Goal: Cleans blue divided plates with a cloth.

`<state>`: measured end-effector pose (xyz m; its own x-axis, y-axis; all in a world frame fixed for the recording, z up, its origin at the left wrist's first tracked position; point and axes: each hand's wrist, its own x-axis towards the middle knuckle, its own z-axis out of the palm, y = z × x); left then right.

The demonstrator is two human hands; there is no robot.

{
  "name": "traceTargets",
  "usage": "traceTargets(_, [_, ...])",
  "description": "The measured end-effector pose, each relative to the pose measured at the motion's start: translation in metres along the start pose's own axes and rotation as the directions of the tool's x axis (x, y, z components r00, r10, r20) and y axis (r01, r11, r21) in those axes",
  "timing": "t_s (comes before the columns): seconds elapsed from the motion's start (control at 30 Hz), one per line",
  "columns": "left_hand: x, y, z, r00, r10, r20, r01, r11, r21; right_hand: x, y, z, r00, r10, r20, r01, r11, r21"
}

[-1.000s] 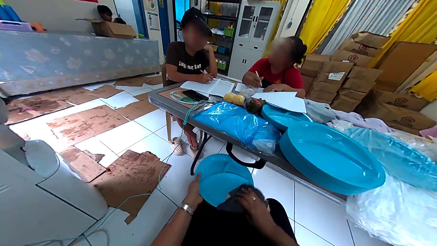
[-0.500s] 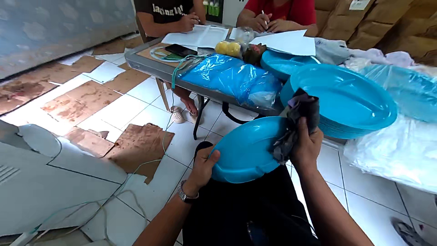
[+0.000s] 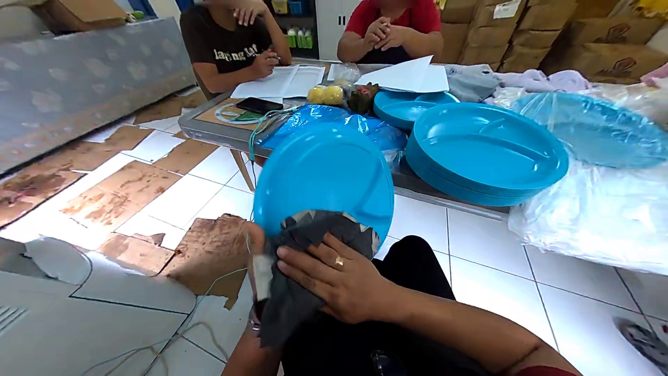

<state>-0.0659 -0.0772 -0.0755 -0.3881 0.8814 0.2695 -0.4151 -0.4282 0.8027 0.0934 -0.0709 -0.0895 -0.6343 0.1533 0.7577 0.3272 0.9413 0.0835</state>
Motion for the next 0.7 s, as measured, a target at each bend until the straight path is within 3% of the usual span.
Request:
traceTargets(0.07, [-0.006,0.011,0.009,0.993,0.026,0.118,0.011,0.954,-0.299,-0.011,0.013,0.0,0.996,0.012,-0.085,-0.011,1.0,0.008])
traceTargets(0.17, [-0.009,0.013,0.013,0.986,0.04,0.165,0.041,0.889,-0.457,-0.019,0.044,-0.01,0.961,0.168,-0.222,-0.172,0.985,0.0])
traceTargets(0.27, [-0.009,0.011,0.021,0.992,0.038,0.116,0.019,0.891,-0.453,-0.016,0.065,-0.014,0.914,0.27,-0.302,-0.295,0.955,-0.039])
traceTargets(0.37, [-0.01,0.003,0.033,0.998,0.019,0.065,0.012,0.894,-0.448,-0.002,0.05,-0.01,0.875,0.368,-0.316,-0.38,0.925,0.024])
traceTargets(0.43, [-0.013,0.001,0.031,0.996,0.03,0.079,0.004,0.917,-0.398,0.006,0.024,-0.002,0.916,0.317,-0.246,-0.312,0.948,0.059])
traceTargets(0.5, [-0.004,0.0,0.016,0.986,0.088,0.139,-0.041,0.949,-0.313,0.009,0.002,0.008,0.96,0.177,-0.219,-0.179,0.984,0.008])
traceTargets(0.57, [0.011,0.0,0.012,0.982,0.189,-0.003,-0.187,0.965,-0.185,0.004,0.0,0.016,0.969,0.069,-0.236,-0.095,0.99,-0.101])
traceTargets(0.63, [0.008,0.012,0.027,0.988,0.078,-0.129,-0.115,0.946,-0.305,-0.012,0.014,0.022,0.951,0.101,-0.291,-0.144,0.981,-0.13])
traceTargets(0.7, [0.006,0.019,0.029,0.992,-0.05,-0.12,-0.015,0.873,-0.487,-0.032,0.037,0.023,0.904,0.24,-0.353,-0.265,0.964,-0.025])
